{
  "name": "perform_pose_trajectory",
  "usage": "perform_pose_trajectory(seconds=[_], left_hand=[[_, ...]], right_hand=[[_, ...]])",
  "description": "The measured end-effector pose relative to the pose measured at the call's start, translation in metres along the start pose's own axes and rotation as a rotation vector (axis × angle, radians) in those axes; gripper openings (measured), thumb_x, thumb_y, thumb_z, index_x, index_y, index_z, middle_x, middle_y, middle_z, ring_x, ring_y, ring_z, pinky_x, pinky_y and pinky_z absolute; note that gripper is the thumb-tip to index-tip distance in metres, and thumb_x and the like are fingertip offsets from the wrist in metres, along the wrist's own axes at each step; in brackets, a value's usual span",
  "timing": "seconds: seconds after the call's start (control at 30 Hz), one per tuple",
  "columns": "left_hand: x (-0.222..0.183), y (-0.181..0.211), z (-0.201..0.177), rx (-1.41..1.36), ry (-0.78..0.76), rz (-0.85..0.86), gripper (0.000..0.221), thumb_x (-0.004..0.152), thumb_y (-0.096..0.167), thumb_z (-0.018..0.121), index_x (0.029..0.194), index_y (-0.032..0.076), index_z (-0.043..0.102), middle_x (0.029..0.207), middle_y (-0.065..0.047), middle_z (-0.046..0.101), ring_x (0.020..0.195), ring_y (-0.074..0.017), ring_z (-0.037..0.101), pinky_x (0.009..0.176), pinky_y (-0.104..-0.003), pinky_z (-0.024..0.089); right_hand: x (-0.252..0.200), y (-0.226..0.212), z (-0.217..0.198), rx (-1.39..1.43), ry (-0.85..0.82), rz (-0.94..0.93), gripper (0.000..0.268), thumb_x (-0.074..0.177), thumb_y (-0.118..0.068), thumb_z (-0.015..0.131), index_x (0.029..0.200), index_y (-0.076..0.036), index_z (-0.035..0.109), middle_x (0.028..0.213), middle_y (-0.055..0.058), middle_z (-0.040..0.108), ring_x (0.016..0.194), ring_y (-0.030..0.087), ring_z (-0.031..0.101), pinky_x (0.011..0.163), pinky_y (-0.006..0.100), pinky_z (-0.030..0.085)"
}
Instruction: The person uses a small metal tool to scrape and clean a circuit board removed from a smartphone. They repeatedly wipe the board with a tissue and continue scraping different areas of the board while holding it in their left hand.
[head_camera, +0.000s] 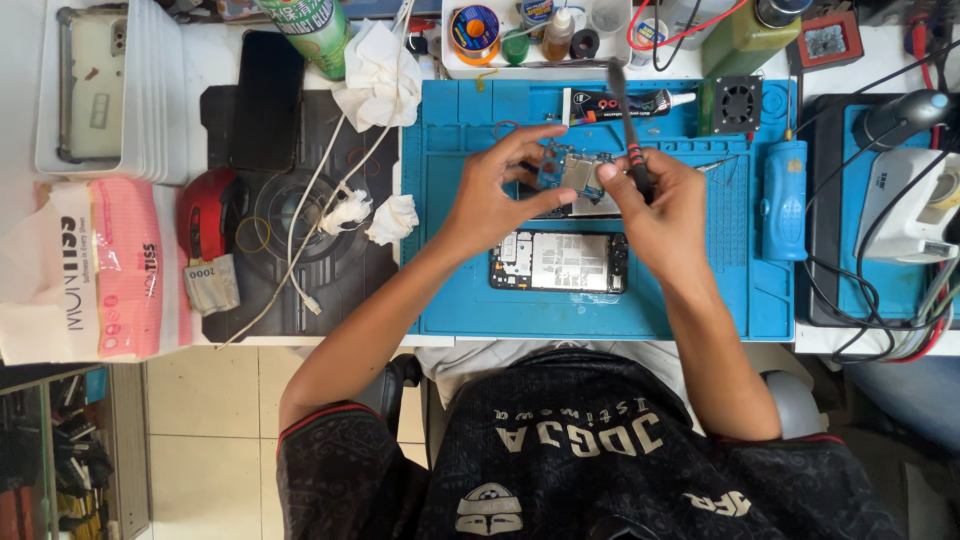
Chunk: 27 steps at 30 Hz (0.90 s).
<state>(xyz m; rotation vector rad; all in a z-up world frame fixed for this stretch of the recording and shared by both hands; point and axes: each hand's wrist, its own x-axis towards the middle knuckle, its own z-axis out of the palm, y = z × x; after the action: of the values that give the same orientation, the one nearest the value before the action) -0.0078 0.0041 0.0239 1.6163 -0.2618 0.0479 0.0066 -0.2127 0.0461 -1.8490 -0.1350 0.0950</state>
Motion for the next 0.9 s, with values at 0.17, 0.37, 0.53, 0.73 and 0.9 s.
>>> perform_pose_trajectory(seconds=[0.17, 0.37, 0.53, 0.73, 0.9], left_hand=[[0.004, 0.016, -0.007, 0.107, -0.008, -0.046, 0.048, 0.09, 0.019, 0.082, 0.134, 0.009, 0.065, 0.093, -0.006, 0.074, 0.093, -0.012, 0.07, 0.087, -0.029, 0.061], [0.009, 0.012, -0.027, 0.186, 0.043, 0.015, 0.029, 0.097, 0.015, 0.077, 0.121, 0.003, 0.068, 0.098, -0.008, 0.079, 0.089, -0.0097, 0.074, 0.085, -0.027, 0.061], [0.001, 0.002, -0.04, 0.257, 0.078, -0.076, 0.017, 0.094, 0.009, 0.075, 0.106, -0.001, 0.067, 0.087, -0.009, 0.079, 0.078, -0.007, 0.072, 0.075, -0.024, 0.06], [-0.015, -0.019, -0.03, 0.209, 0.119, -0.13, 0.041, 0.085, 0.003, 0.08, 0.116, -0.002, 0.054, 0.095, -0.008, 0.072, 0.076, -0.0057, 0.068, 0.063, -0.021, 0.056], [-0.023, -0.023, -0.028, 0.318, 0.09, -0.139, 0.062, 0.082, -0.001, 0.077, 0.138, 0.003, 0.051, 0.09, -0.007, 0.064, 0.066, -0.008, 0.062, 0.056, -0.024, 0.049]], right_hand=[[0.012, -0.01, -0.002, -0.245, -0.082, -0.097, 0.027, 0.102, -0.019, 0.074, 0.086, 0.001, 0.067, 0.062, -0.003, 0.048, 0.059, 0.005, 0.037, 0.051, 0.029, 0.027], [0.023, -0.015, -0.032, -0.305, -0.156, -0.184, 0.023, 0.101, -0.02, 0.077, 0.095, 0.001, 0.071, 0.066, -0.002, 0.052, 0.062, 0.006, 0.039, 0.052, 0.029, 0.029], [0.023, -0.02, -0.067, -0.391, -0.114, -0.173, 0.018, 0.102, -0.018, 0.078, 0.103, 0.0, 0.074, 0.071, 0.0, 0.058, 0.063, 0.005, 0.043, 0.054, 0.027, 0.032], [0.016, -0.019, -0.087, -0.53, -0.154, -0.132, 0.018, 0.099, -0.017, 0.081, 0.107, -0.001, 0.075, 0.072, 0.008, 0.063, 0.061, 0.011, 0.046, 0.054, 0.03, 0.035], [0.021, -0.015, -0.083, -0.572, -0.205, -0.323, 0.025, 0.089, -0.013, 0.086, 0.106, 0.001, 0.074, 0.097, 0.013, 0.074, 0.08, 0.019, 0.068, 0.065, 0.032, 0.051]])
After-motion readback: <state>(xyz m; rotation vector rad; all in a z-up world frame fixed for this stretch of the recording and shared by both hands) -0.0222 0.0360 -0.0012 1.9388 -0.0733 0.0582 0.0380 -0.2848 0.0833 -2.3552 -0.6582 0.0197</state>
